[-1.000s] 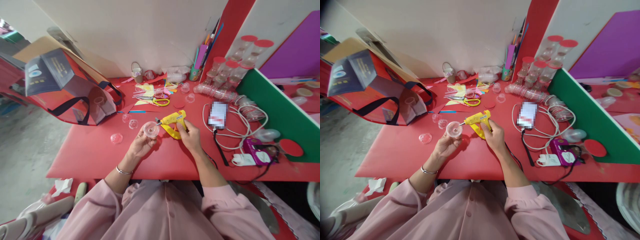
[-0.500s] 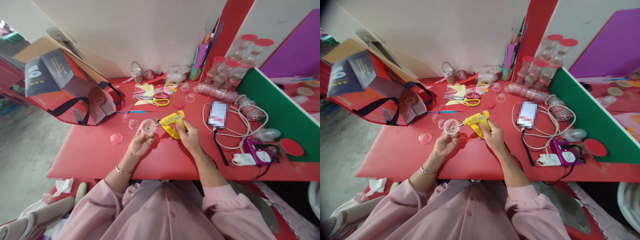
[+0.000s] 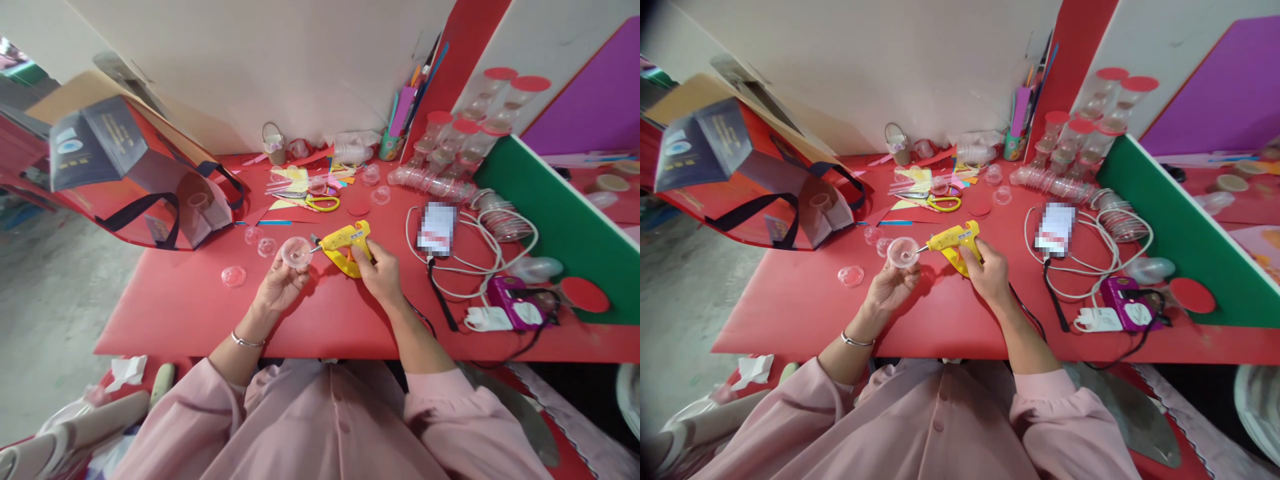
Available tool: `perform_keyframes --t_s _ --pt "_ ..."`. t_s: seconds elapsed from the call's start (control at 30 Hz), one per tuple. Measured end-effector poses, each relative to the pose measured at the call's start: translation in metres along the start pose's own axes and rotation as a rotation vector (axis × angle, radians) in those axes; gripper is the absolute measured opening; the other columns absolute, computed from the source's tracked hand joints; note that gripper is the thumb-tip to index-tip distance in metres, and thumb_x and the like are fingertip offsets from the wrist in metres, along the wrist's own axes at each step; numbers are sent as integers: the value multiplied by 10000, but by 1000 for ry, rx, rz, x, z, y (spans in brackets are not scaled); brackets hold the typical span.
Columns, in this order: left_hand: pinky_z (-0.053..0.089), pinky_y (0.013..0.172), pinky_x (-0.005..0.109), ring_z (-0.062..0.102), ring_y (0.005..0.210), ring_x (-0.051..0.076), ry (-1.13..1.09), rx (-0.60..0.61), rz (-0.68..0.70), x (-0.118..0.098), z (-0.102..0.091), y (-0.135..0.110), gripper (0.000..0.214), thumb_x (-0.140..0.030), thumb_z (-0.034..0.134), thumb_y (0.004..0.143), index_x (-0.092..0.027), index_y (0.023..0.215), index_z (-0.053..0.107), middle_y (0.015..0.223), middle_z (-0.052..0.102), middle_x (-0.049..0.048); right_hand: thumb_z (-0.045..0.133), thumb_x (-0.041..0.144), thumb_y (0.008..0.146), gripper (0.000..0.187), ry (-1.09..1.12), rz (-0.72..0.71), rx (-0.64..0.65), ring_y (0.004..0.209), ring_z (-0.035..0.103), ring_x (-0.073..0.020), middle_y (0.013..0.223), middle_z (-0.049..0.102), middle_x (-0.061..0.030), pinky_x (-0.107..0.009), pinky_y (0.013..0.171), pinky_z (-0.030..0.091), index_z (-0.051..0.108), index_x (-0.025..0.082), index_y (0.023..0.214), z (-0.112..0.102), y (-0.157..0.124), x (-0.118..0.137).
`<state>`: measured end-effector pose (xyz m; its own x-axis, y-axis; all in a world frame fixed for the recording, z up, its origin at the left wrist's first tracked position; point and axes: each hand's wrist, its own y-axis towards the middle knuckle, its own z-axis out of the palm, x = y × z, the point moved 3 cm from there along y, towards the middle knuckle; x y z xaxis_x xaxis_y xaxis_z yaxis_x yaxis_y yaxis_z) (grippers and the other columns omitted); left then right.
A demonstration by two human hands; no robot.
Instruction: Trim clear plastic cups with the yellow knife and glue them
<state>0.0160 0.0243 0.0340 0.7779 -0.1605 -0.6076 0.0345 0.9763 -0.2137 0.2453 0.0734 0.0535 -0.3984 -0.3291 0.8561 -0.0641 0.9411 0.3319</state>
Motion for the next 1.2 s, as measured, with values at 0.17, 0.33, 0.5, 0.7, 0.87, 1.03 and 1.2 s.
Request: perform_keyframes --t_s 0.17,0.33,0.5,0.7,0.87,1.03,1.2 --pt "526 609 226 685 731 127 19 55 -13 3 2 -2 696 -280 1034 610 -245 1229 717 1004 764 39 584 628 1017 446 -20 -13 -27 706 601 -177 783 709 -28 -318 693 428 706 223 874 -2 0 1" --pt "521 622 222 679 784 129 -19 21 11 1 0 1 644 -243 1006 638 -265 1214 718 1086 764 47 583 620 1018 438 -51 -32 -25 700 602 -182 786 714 -36 -327 697 427 694 229 853 -2 1 1" --pt "519 615 209 668 775 123 2 18 37 1 1 2 660 -255 1019 623 -262 1215 726 1071 770 42 588 612 1018 431 -87 -54 -52 712 607 -189 803 719 -47 -333 705 426 697 225 865 -2 1 2" --pt "532 633 220 681 791 130 35 20 25 3 4 1 667 -258 1021 625 -241 1220 721 1093 773 54 580 632 1017 438 -93 -55 -75 732 620 -199 829 736 -57 -337 716 442 713 228 912 -3 1 2" --pt "520 633 194 698 797 122 -27 -44 31 0 0 3 623 -221 1006 646 -273 1192 711 1025 763 23 580 640 1012 450 -60 -52 -32 718 604 -191 805 716 -47 -331 705 438 703 230 872 -1 1 1" --pt "496 580 180 674 793 126 -13 -18 -31 2 -1 0 691 -208 1023 597 -257 1212 713 1075 756 49 579 642 1014 464 -7 11 -3 654 523 -158 701 619 3 -310 655 394 686 227 836 -1 0 2" --pt "482 565 162 663 814 127 -16 -3 -70 2 -1 -1 719 -208 1044 561 -267 1200 721 1132 737 62 585 666 1001 485 15 36 -9 649 505 -149 685 592 15 -299 633 380 675 222 830 -2 0 2"
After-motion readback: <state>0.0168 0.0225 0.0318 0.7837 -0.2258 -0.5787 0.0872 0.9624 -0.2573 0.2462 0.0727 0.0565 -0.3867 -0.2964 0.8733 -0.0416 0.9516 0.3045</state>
